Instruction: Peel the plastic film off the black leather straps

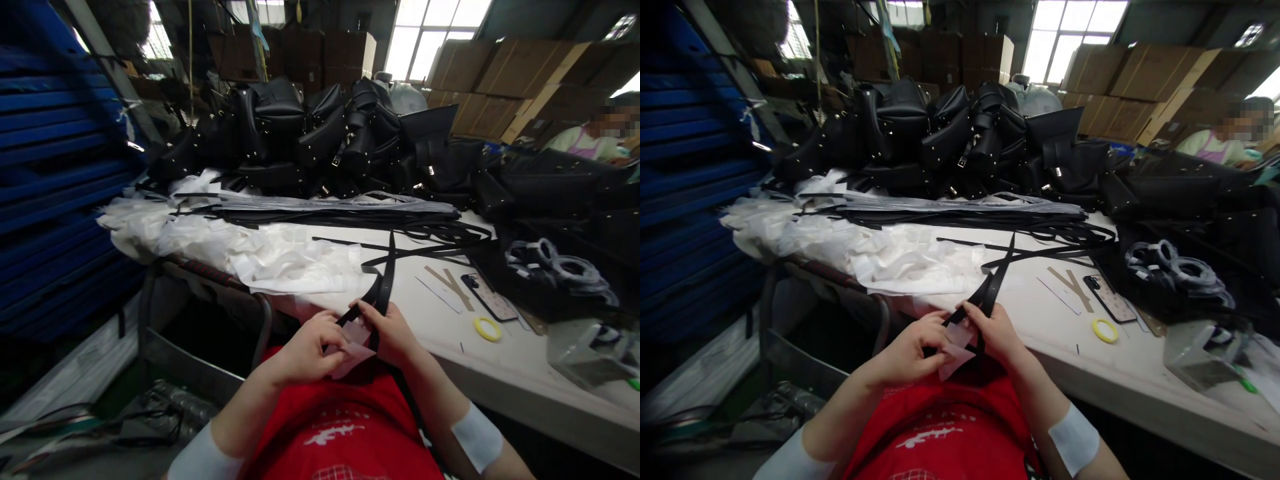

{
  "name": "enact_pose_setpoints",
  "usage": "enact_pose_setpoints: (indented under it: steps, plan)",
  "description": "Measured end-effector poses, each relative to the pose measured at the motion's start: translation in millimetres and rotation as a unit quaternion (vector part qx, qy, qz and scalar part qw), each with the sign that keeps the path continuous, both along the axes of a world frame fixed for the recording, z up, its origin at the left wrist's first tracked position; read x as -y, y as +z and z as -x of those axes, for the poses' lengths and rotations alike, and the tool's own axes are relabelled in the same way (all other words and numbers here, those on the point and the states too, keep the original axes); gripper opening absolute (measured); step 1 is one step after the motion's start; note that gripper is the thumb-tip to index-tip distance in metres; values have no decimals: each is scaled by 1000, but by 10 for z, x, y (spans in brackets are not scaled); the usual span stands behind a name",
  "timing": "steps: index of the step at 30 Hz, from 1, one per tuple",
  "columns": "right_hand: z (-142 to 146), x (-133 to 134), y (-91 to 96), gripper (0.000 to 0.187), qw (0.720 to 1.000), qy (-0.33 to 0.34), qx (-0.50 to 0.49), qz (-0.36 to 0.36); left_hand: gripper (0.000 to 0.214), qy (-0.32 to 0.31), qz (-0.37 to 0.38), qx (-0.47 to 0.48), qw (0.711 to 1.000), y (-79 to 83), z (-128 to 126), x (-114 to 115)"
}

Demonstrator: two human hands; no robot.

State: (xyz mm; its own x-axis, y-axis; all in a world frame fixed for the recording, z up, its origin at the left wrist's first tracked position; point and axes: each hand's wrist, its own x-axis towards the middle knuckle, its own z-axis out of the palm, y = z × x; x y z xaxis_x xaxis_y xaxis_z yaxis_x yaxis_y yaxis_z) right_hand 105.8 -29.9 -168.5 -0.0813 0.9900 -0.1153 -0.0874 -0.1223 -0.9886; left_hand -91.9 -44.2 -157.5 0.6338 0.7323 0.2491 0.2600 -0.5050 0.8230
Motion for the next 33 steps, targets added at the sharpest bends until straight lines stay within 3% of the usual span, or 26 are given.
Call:
enact_pose_setpoints:
  steps: [3, 6, 10, 21, 33]
  plan:
    - [-213, -38, 123, 33, 990, -111, 5, -85, 11, 58, -53, -33, 996, -5, 70, 13]
    - [-381, -54, 238, 29, 979, -153, -32, -134, 12, 73, -59, -56, 994, -25, 130, 12]
    - [-391, -22, 260, 28, 983, -123, -31, -132, 14, 67, -54, -74, 994, -40, 128, 5]
    - [-373, -42, 87, 28, 989, -91, -3, -115, 9, 55, -65, -58, 995, -49, 95, 4]
    - [-294, -28, 88, 38, 991, -2, 100, -88, 17, 46, -41, -47, 997, -5, 41, -8]
